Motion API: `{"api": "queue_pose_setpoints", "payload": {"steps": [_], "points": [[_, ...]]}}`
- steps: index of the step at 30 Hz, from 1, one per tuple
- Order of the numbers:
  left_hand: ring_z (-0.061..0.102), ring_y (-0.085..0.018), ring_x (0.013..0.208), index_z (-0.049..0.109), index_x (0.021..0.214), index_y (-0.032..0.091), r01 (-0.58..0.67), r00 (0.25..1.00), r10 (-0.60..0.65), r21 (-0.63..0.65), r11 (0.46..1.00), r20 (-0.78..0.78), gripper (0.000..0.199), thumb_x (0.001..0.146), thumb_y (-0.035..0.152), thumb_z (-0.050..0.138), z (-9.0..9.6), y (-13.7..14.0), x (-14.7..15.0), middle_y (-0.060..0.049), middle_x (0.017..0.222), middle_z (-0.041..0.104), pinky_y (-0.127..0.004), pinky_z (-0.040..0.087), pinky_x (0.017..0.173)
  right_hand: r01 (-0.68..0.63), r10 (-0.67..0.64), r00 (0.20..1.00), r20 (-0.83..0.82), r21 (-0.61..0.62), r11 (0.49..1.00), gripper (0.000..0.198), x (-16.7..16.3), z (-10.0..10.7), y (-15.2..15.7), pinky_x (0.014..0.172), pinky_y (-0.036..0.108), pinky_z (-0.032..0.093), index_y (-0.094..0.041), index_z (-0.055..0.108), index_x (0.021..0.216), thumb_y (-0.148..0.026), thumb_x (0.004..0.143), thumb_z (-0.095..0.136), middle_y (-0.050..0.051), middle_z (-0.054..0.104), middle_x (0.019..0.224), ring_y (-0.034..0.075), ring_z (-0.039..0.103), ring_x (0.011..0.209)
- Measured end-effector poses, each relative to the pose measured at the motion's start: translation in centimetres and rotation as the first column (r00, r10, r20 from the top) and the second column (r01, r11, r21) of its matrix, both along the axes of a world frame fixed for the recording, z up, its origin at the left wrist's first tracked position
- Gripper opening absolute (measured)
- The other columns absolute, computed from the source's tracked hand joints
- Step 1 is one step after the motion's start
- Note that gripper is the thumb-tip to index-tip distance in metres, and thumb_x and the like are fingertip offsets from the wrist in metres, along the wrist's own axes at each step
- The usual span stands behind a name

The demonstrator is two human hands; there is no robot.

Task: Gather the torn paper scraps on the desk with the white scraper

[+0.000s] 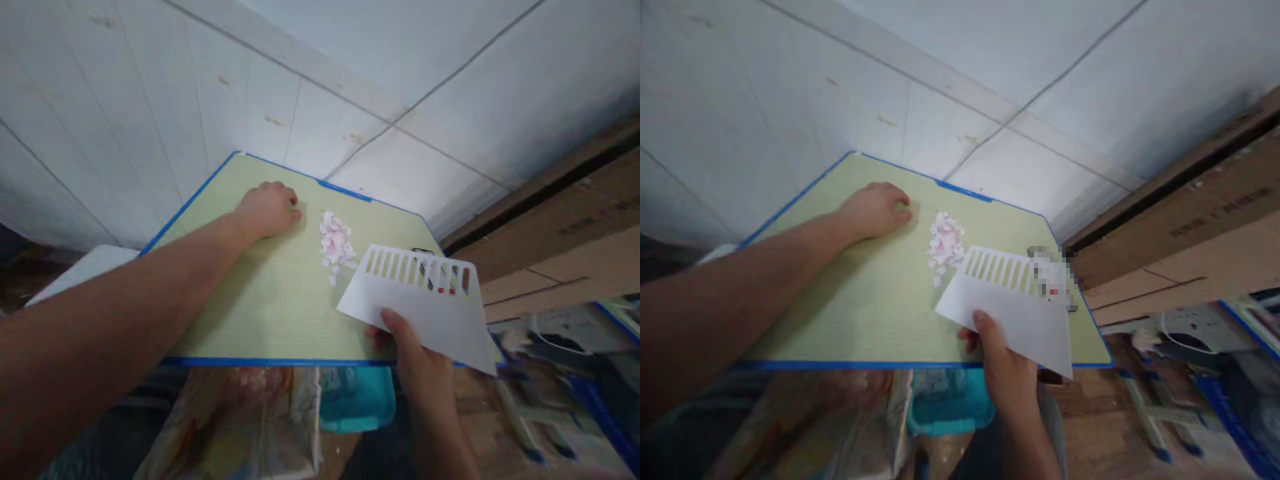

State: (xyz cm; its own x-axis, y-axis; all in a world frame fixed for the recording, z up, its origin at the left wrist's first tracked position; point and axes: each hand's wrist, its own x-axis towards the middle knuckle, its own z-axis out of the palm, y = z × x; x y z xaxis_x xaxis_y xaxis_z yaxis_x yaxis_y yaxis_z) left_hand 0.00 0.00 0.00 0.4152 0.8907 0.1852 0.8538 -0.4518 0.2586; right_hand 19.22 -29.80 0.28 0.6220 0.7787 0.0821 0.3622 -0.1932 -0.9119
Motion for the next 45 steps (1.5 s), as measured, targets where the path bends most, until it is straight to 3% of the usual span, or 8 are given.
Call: {"api": "queue_pose_setpoints", "payload": {"steps": [4,12,24,28,35,39,45], "points": [[0.067,-0.040,0.154,0.084,0.150,0.022,-0.006,1.000,0.006,0.014,1.000,-0.002,0.059,0.106,0.048,0.056,-0.4,0.3,-0.1,-0.016,0.162,0.077,-0.053,0.053,0.133,-0.007,0.008,1.000,0.017,-0.042,0.999,0.042,0.0,-0.5,0.0,0.090,0.041,0.059,-0.027,0.078,0.066,-0.051,0.101,0.077,0.004,0.081,0.070,0.027,0.076,0.072],[0.068,-0.039,0.154,0.085,0.149,0.023,-0.004,1.000,0.003,0.026,1.000,0.023,0.056,0.105,0.046,0.059,-0.6,0.5,-0.1,-0.015,0.161,0.078,-0.052,0.054,0.132,-0.110,0.111,0.994,0.014,-0.038,0.993,0.044,-0.3,-1.0,-0.4,0.079,0.039,0.061,-0.029,0.078,0.067,-0.054,0.103,0.076,0.003,0.077,0.066,0.026,0.074,0.066],[0.067,-0.042,0.157,0.085,0.150,0.025,-0.011,0.999,0.011,0.009,1.000,0.038,0.056,0.104,0.047,0.061,-0.6,0.8,-0.3,-0.014,0.164,0.077,-0.054,0.053,0.134,-0.248,0.248,0.969,0.003,-0.056,0.967,0.053,-0.9,-2.1,-1.7,0.085,0.039,0.068,-0.029,0.072,0.065,-0.058,0.109,0.078,0.007,0.081,0.073,0.029,0.080,0.078],[0.062,-0.042,0.163,0.081,0.156,0.024,-0.029,0.999,0.029,-0.010,1.000,0.023,0.060,0.106,0.049,0.061,-0.3,0.5,-0.3,-0.015,0.172,0.072,-0.056,0.049,0.138,-0.295,0.291,0.955,-0.057,-0.071,0.953,0.048,-0.6,-2.0,-1.6,0.088,0.039,0.068,-0.028,0.077,0.069,-0.055,0.108,0.079,0.005,0.081,0.074,0.028,0.080,0.076],[0.044,-0.050,0.178,0.060,0.179,0.016,-0.118,0.993,0.115,-0.116,0.986,-0.029,0.082,0.110,0.061,0.056,0.5,-0.3,-0.4,-0.023,0.192,0.052,-0.078,0.033,0.145,-0.321,0.318,0.946,-0.070,-0.039,0.946,0.048,-0.3,-2.0,-1.5,0.092,0.040,0.068,-0.027,0.080,0.072,-0.056,0.110,0.079,0.005,0.082,0.074,0.027,0.079,0.074],[0.041,-0.048,0.180,0.057,0.182,0.020,-0.130,0.991,0.125,-0.138,0.982,-0.044,0.084,0.113,0.066,0.052,0.4,-0.2,-0.4,-0.021,0.194,0.049,-0.076,0.032,0.146,-0.349,0.343,0.935,-0.096,-0.058,0.935,0.044,-0.2,-2.1,-1.7,0.083,0.038,0.068,-0.027,0.082,0.074,-0.053,0.109,0.081,0.006,0.083,0.076,0.026,0.080,0.073],[0.041,-0.050,0.179,0.058,0.182,0.023,-0.113,0.993,0.109,-0.135,0.984,-0.041,0.084,0.111,0.068,0.052,0.4,-0.1,-0.4,-0.020,0.193,0.051,-0.076,0.031,0.145,-0.351,0.343,0.934,-0.106,-0.071,0.934,0.042,-0.3,-1.8,-2.2,0.087,0.038,0.070,-0.026,0.080,0.075,-0.055,0.105,0.086,0.005,0.083,0.075,0.026,0.080,0.075]]}}
